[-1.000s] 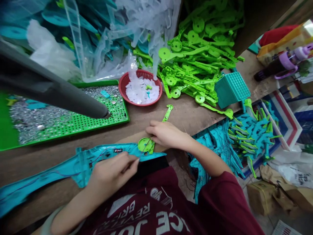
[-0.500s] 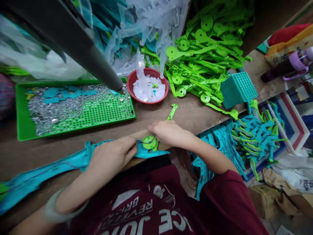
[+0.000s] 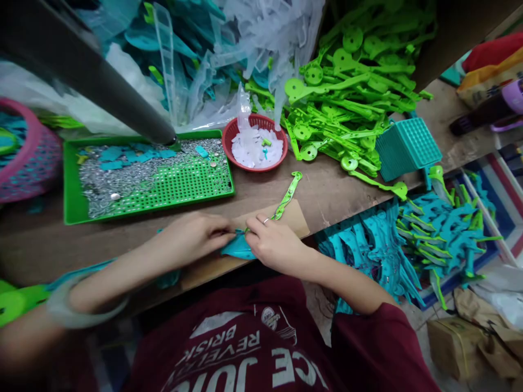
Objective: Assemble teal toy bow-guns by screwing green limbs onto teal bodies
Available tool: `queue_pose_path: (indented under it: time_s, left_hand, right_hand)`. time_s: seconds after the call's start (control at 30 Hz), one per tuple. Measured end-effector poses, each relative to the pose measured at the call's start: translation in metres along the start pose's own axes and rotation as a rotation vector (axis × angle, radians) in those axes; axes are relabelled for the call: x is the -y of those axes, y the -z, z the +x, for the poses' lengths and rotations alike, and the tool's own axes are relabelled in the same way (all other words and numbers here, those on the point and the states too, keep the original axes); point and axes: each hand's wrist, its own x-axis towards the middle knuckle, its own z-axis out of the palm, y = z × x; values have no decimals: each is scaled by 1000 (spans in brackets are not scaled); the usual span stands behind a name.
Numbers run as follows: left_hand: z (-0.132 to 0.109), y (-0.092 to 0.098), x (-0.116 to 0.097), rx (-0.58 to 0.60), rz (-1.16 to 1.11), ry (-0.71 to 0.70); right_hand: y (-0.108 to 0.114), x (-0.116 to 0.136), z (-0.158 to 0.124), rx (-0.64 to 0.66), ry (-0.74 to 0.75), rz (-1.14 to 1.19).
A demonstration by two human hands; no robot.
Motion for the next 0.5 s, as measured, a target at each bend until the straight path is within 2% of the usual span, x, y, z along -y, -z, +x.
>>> queue_pose_path:
  time_s: [0.07,0.13,0.3,0.43,0.5]
  left_hand:
    - [-4,1,15,-35,-235,-23]
    - [-8,4,24,-63,-359,-47]
    - [-10,16,24,35,-143,-218]
    - [5,27,18,127,-23,-344]
    - [13,32,15,188,27,-359]
  right_hand:
    - [2,2,-2,-17,7,-5]
    - [4,3,-4,-26,5,-4]
    - [0,5,-6,-27,-4,4]
    - [-1,5,-7,-36,-7,12]
    - [-1,5,-7,-31,-16,19]
